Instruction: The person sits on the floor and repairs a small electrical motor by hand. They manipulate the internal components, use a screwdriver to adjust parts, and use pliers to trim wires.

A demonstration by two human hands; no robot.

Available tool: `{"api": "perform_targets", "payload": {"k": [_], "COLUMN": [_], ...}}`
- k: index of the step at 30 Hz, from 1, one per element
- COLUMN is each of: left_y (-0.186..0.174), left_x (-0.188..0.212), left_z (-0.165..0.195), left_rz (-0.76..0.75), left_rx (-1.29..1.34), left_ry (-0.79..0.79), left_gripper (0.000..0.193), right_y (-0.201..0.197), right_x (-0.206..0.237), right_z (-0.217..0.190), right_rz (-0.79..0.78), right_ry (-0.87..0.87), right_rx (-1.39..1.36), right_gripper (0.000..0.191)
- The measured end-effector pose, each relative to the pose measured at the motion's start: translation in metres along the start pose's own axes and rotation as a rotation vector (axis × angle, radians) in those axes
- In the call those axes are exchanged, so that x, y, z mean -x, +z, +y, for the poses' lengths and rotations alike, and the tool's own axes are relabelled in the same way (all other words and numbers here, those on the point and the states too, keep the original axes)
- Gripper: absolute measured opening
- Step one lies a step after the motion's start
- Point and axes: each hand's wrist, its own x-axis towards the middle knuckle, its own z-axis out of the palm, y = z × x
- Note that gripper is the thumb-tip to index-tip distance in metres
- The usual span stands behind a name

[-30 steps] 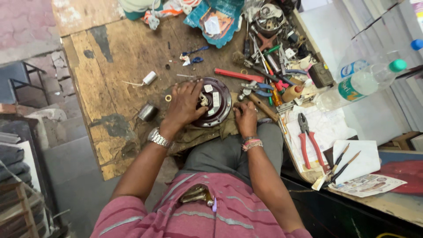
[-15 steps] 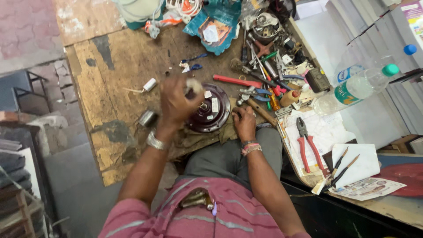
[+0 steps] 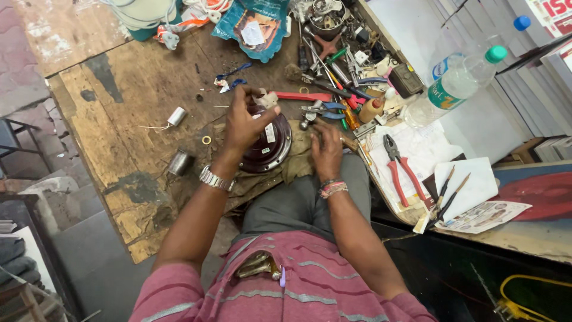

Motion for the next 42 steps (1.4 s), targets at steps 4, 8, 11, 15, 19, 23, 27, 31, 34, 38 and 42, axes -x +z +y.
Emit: {"api": "perform_targets", "payload": {"k": [4,8,11,15,19,23,27,31,34,38,42], "left_y": [0.012,0.021,0.022,0.020,0.018,0.014,0.013,0.010,0.008,0.009,0.010], "left_x": [-0.009,-0.009,-0.004,-0.002,-0.003,-0.007,-0.014,-0.021,-0.024,-0.027,-0.026], "left_z": [-0.014,-0.023,-0.026,-0.023,-0.017,-0.019,-0.029,-0.038,-0.041,-0.037,-0.030], "left_rz": [0.003,-0.015,0.009,-0.012,-0.102,-0.170,-0.134,-0.153,-0.140,-0.119,-0.147], "left_rx": [-0.013,-0.159,-0.308,-0.399,-0.379,-0.368,-0.302,-0.207,-0.148,-0.111,-0.092], "left_ry": [0.023,-0.064,-0.034,0.035,0.031,-0.068,-0.055,-0.151,-0.168,-0.152,-0.118], "left_gripper": [0.073,0.066,0.067,0.066,0.065,0.068,0.071,0.071,0.071,0.066,0.065], "right_y": [-0.007,-0.004,-0.001,-0.002,-0.005,-0.008,-0.007,0.000,0.005,0.004,0.008], "right_x": [-0.010,-0.021,-0.035,-0.065,-0.076,-0.073,-0.070,-0.068,-0.072,-0.085,-0.074], "right_z": [0.003,0.011,0.019,0.026,0.031,0.030,0.032,0.035,0.037,0.033,0.015], "right_rz": [0.034,-0.014,-0.099,-0.281,-0.470,-0.484,-0.464,-0.322,-0.197,-0.038,-0.117], "right_ry": [0.005,-0.022,-0.087,-0.120,0.020,0.004,0.022,-0.080,-0.087,0.265,0.713], "right_rx": [0.063,0.113,0.258,0.455,0.357,0.388,0.450,0.506,0.468,-0.088,-0.858], "right_gripper": [0.027,0.034,0.051,0.063,0.060,0.050,0.043,0.033,0.029,0.027,0.028]}}
